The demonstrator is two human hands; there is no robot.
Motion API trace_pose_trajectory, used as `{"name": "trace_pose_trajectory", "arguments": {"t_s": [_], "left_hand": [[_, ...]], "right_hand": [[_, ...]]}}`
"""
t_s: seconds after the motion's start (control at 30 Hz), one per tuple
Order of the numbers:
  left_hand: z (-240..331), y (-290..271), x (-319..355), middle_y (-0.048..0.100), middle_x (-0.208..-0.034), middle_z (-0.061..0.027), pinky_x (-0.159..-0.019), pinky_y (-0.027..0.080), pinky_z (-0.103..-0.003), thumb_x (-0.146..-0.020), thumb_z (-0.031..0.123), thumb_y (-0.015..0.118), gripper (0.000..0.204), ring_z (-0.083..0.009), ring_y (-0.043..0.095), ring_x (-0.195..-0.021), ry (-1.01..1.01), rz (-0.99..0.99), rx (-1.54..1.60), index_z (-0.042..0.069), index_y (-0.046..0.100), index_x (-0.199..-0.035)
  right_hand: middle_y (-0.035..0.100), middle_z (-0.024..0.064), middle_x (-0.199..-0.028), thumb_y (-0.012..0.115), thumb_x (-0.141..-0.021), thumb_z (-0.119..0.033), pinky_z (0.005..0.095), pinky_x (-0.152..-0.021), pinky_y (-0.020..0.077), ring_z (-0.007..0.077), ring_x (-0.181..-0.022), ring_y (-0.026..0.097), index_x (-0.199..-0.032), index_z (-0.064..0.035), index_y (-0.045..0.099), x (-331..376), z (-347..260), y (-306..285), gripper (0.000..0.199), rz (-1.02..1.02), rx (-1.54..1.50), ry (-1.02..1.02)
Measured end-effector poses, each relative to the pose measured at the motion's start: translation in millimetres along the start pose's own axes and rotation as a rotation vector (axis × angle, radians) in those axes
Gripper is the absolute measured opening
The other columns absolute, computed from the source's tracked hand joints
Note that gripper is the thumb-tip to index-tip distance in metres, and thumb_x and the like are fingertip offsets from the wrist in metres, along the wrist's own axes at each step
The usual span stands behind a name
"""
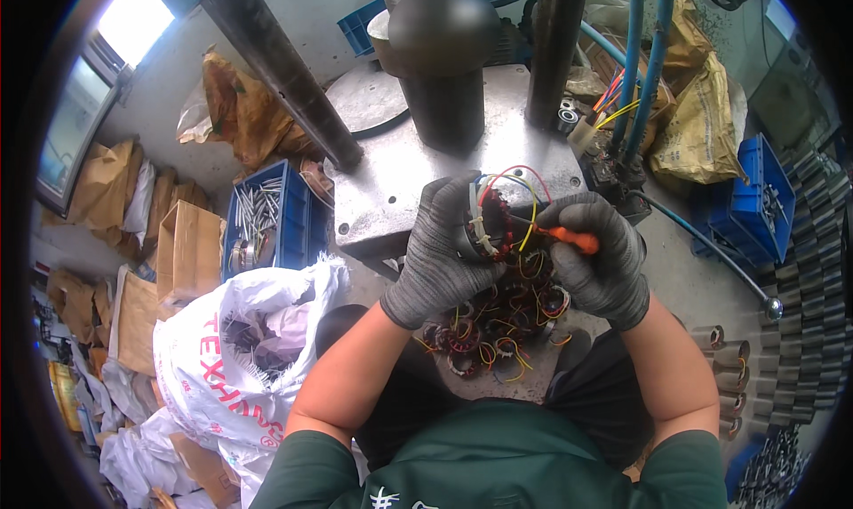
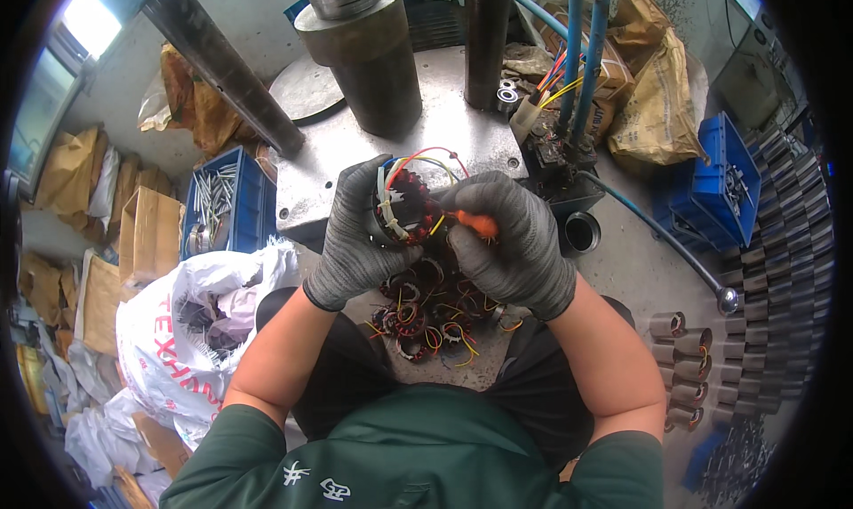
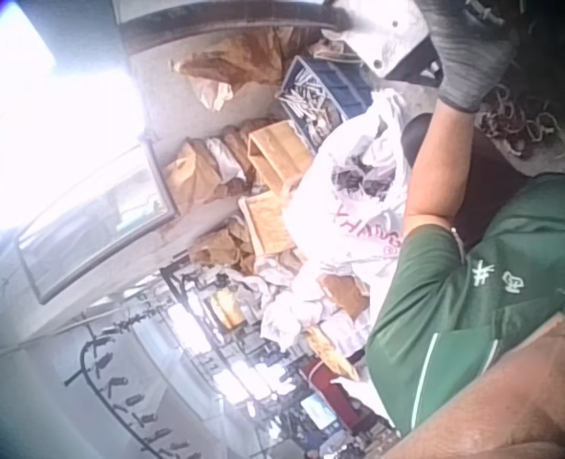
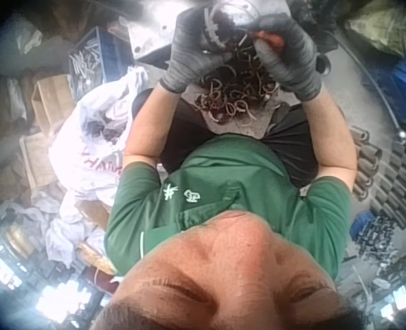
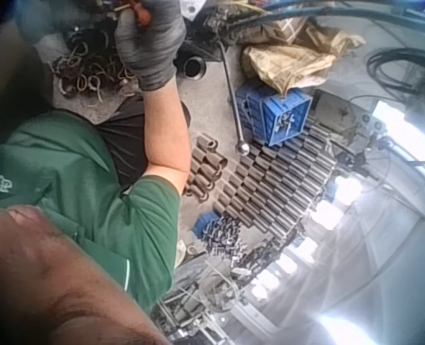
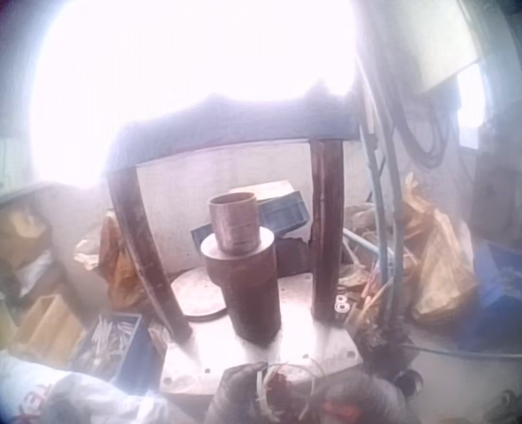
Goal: Assembling motor components by pressing a stator into a cylindrical metal housing using a hydraulic press.
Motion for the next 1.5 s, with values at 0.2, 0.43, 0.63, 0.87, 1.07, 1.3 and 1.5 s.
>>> {"name": "trace_pose_trajectory", "arguments": {"t_s": [0.2,0.43,0.63,0.87,1.07,1.3,1.5], "left_hand": [[-3.8,-2.6,2.1,0.049,-0.138,-0.0116,-0.112,0.046,-0.043,-0.058,0.007,0.092,0.106,-0.0283,0.053,-0.129,0.009,0.019,0.031,0.011,0.042,-0.152],[-3.2,-6.0,1.6,0.050,-0.138,-0.0118,-0.112,0.047,-0.043,-0.057,0.007,0.093,0.108,-0.0281,0.053,-0.129,0.031,0.029,-0.015,0.011,0.041,-0.152],[-3.9,-2.8,2.4,0.052,-0.136,-0.0110,-0.110,0.049,-0.041,-0.061,0.007,0.094,0.104,-0.0257,0.057,-0.126,0.028,0.030,-0.049,0.010,0.041,-0.150],[-24.6,0.7,8.8,0.055,-0.132,-0.0091,-0.105,0.053,-0.037,-0.062,0.004,0.093,0.103,-0.0203,0.060,-0.121,-0.109,0.024,0.078,0.010,0.038,-0.149],[-4.6,-6.0,1.4,0.055,-0.132,-0.0088,-0.106,0.052,-0.037,-0.063,0.002,0.092,0.104,-0.0220,0.059,-0.123,0.012,0.046,-0.050,0.010,0.038,-0.150],[-21.3,-10.4,5.8,0.050,-0.144,-0.0121,-0.113,0.051,-0.042,-0.061,0.004,0.098,0.110,-0.0262,0.056,-0.132,-0.046,0.127,0.214,0.010,0.035,-0.151],[-18.3,-24.2,1.2,0.048,-0.149,-0.0142,-0.115,0.049,-0.044,-0.059,0.009,0.101,0.114,-0.0271,0.054,-0.137,0.009,0.270,0.350,0.010,0.033,-0.150]], "right_hand": [[0.071,0.0144,-0.107,0.067,-0.082,0.009,0.0372,-0.082,0.0597,0.0269,-0.092,0.073,-0.119,-0.0070,0.056,-1.1,-8.9,-3.0,0.042,-0.034,0.281,-0.109],[0.071,0.0150,-0.110,0.067,-0.082,0.011,0.0378,-0.084,0.0594,0.0265,-0.095,0.073,-0.119,-0.0071,0.056,3.8,0.8,-1.2,0.043,-0.006,-0.002,-0.041],[0.071,0.0153,-0.109,0.069,-0.081,0.009,0.0383,-0.083,0.0596,0.0289,-0.094,0.074,-0.118,-0.0073,0.055,2.9,0.4,6.1,0.042,-0.047,0.050,-0.047],[0.071,0.0147,-0.106,0.069,-0.080,0.008,0.0382,-0.077,0.0589,0.0294,-0.088,0.073,-0.117,-0.0072,0.055,-5.6,-12.2,-0.7,0.043,-0.017,0.280,-0.169],[0.069,0.0158,-0.112,0.067,-0.082,0.011,0.0361,-0.079,0.0577,0.0260,-0.091,0.071,-0.116,-0.0048,0.057,4.5,-4.7,-7.6,0.039,0.121,0.024,-0.060],[0.067,0.0103,-0.111,0.070,-0.086,0.007,0.0310,-0.084,0.0570,0.0189,-0.093,0.069,-0.107,-0.0026,0.067,-0.6,68.3,-33.6,0.024,0.335,0.201,0.121],[0.066,0.0116,-0.107,0.070,-0.085,0.003,0.0338,-0.080,0.0577,0.0233,-0.091,0.070,-0.104,-0.0026,0.069,-1.1,153.7,-28.7,0.020,0.225,0.410,0.292]]}}
Point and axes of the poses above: each hand's wrist, its own x-axis away from the middle knuckle, its own y-axis out of the palm, z = x × y, the point moved 7 cm from there along -x, towards the middle knuckle
